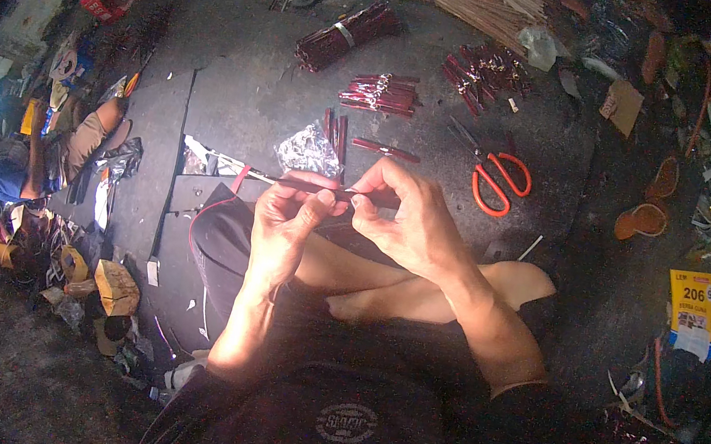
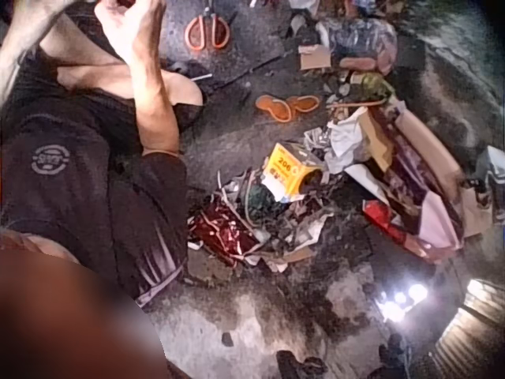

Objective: The person sits on the floor and repeatedly cuts red sticks with scissors, then inserts small metallic pieces into the ends of the sticks. The person places the finished sticks into a small pile on the floor.

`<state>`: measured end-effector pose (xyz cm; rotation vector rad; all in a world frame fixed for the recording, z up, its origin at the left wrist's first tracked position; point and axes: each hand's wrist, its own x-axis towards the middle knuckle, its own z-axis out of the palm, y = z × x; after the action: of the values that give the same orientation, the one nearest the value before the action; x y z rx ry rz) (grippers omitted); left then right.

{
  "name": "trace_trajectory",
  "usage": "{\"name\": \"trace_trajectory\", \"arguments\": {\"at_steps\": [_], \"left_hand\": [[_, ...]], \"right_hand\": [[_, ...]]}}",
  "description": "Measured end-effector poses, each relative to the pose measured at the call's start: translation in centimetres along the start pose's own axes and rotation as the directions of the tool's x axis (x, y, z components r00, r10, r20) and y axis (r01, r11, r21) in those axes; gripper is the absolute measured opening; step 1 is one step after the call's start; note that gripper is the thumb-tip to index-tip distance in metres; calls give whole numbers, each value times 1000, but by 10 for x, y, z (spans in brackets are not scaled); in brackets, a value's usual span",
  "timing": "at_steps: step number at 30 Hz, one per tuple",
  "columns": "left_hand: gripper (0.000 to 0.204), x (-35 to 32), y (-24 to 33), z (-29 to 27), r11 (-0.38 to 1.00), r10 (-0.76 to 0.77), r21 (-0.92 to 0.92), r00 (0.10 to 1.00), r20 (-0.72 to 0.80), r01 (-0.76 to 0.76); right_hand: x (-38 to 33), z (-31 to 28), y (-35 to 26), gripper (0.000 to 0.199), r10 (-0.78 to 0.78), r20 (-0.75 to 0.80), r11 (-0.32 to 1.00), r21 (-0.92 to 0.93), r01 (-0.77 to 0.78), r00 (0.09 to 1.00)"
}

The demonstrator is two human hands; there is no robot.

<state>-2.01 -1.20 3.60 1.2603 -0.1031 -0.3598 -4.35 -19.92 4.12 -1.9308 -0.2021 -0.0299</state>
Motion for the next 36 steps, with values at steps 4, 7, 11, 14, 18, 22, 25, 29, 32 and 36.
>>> {"name": "trace_trajectory", "arguments": {"at_steps": [4,7,11,14,18,22,25,29,32,36], "left_hand": [[16,3,-2,-4,1000,-31,0,999,-24,31],[17,4,1,-9,998,-25,57,1000,-10,26],[16,2,0,-7,1000,9,3,1000,-27,-9],[15,2,5,-7,1000,-28,2,1000,-13,28],[17,1,6,-8,1000,20,-4,1000,14,-20],[18,0,9,-6,1000,-2,5,1000,10,2],[18,-2,6,-5,1000,21,-3,1000,-11,-21],[18,-1,-1,-5,1000,18,1,1000,-21,-18],[18,-2,-2,-1,1000,16,-22,999,-30,-16],[17,-3,-7,3,997,52,58,998,-39,-50]], "right_hand": [[2,0,-2,14,89,62,956,276,-102,994],[4,-1,-3,18,96,115,924,359,-131,989],[6,-2,4,18,57,146,905,410,-113,988],[7,-1,7,17,42,154,887,449,-108,987],[4,2,5,16,52,125,895,434,-102,991],[2,8,6,14,78,79,863,494,-107,994],[3,8,6,12,57,53,903,424,-74,997],[4,8,-2,8,88,34,904,417,-94,996],[3,9,-1,7,113,21,913,392,-112,993],[4,10,7,7,107,14,962,253,-107,994]]}}
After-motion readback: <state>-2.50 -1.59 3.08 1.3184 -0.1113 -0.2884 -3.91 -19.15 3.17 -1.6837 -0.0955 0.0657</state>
